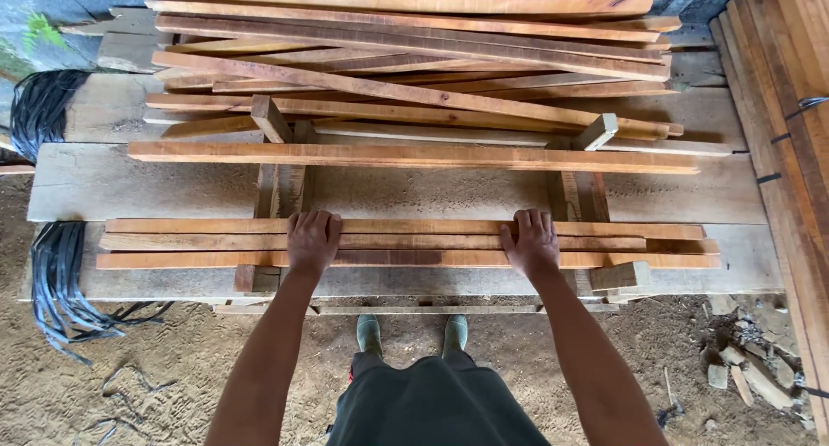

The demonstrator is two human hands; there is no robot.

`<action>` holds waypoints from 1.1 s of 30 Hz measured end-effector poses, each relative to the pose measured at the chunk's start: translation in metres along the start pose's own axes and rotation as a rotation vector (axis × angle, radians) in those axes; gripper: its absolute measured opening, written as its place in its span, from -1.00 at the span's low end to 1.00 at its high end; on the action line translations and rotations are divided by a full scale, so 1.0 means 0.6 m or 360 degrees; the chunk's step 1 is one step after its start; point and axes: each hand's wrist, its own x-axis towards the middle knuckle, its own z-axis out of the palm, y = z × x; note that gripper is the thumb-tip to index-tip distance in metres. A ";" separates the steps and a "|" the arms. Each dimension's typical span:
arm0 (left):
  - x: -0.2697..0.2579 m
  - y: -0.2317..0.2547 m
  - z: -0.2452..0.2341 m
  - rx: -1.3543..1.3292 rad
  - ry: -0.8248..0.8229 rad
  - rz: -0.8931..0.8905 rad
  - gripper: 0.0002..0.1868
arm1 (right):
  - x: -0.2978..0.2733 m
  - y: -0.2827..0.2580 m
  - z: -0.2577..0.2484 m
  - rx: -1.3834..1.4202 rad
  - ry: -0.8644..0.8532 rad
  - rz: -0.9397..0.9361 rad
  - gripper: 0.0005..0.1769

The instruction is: Organizing thin wooden slats and securing them into a bundle using a plastic tie.

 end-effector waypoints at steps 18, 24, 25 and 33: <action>0.006 -0.008 0.007 0.0108 -0.0036 0.0033 -0.69 | 0.051 -0.009 0.044 0.0048 0.0209 -0.0135 -0.55; 0.019 0.019 -0.005 0.0044 -0.0033 0.0001 -0.66 | 0.045 0.012 0.046 0.0012 0.0297 -0.0144 -0.57; 0.020 0.020 -0.006 0.0046 -0.0032 0.0004 -0.66 | 0.045 0.013 0.049 0.0013 0.0299 -0.0141 -0.57; 0.060 0.014 0.049 0.0305 -0.0605 -0.0348 -0.60 | 0.081 0.016 0.042 -0.0039 -0.0225 0.0134 -0.56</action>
